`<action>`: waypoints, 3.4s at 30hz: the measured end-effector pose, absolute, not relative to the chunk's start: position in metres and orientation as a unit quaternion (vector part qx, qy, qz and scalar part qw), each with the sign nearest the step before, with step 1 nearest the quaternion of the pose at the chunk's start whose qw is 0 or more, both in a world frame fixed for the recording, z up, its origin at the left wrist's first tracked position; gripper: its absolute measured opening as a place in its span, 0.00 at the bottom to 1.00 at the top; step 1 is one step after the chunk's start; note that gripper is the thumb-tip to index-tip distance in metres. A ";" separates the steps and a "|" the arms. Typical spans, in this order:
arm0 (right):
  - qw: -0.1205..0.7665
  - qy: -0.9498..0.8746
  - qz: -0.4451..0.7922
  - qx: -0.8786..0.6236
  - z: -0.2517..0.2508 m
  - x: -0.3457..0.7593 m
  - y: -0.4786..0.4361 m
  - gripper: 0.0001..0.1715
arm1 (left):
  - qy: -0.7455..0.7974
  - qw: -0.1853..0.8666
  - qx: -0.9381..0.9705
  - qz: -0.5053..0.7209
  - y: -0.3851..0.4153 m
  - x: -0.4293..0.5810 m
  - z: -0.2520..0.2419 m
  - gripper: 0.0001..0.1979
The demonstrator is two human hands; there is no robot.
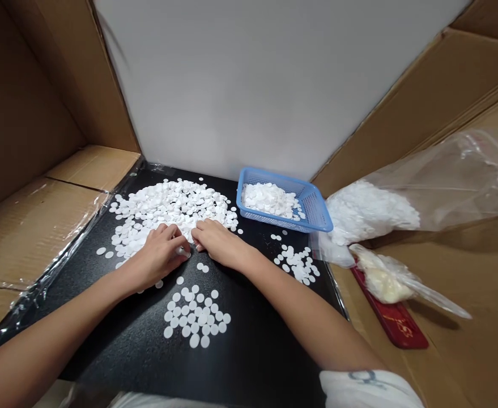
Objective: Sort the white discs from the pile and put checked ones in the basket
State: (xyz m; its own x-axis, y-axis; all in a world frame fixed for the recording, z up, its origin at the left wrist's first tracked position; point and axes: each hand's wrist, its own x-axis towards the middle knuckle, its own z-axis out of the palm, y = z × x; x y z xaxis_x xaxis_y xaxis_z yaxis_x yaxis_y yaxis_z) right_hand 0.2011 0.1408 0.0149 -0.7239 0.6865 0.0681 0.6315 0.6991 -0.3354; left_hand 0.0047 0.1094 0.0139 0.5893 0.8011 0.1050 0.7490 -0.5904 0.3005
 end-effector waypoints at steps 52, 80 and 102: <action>0.205 -0.801 0.316 -0.466 0.017 0.245 0.071 0.03 | 0.369 0.249 0.879 0.171 0.100 0.011 0.015 0.10; 0.210 -0.718 0.193 -0.635 0.003 0.314 0.063 0.11 | 0.376 0.186 0.892 0.167 0.105 0.015 0.039 0.06; 0.441 -0.659 0.247 -0.557 0.016 0.294 0.051 0.18 | 0.358 0.220 0.904 0.075 0.095 0.052 0.014 0.05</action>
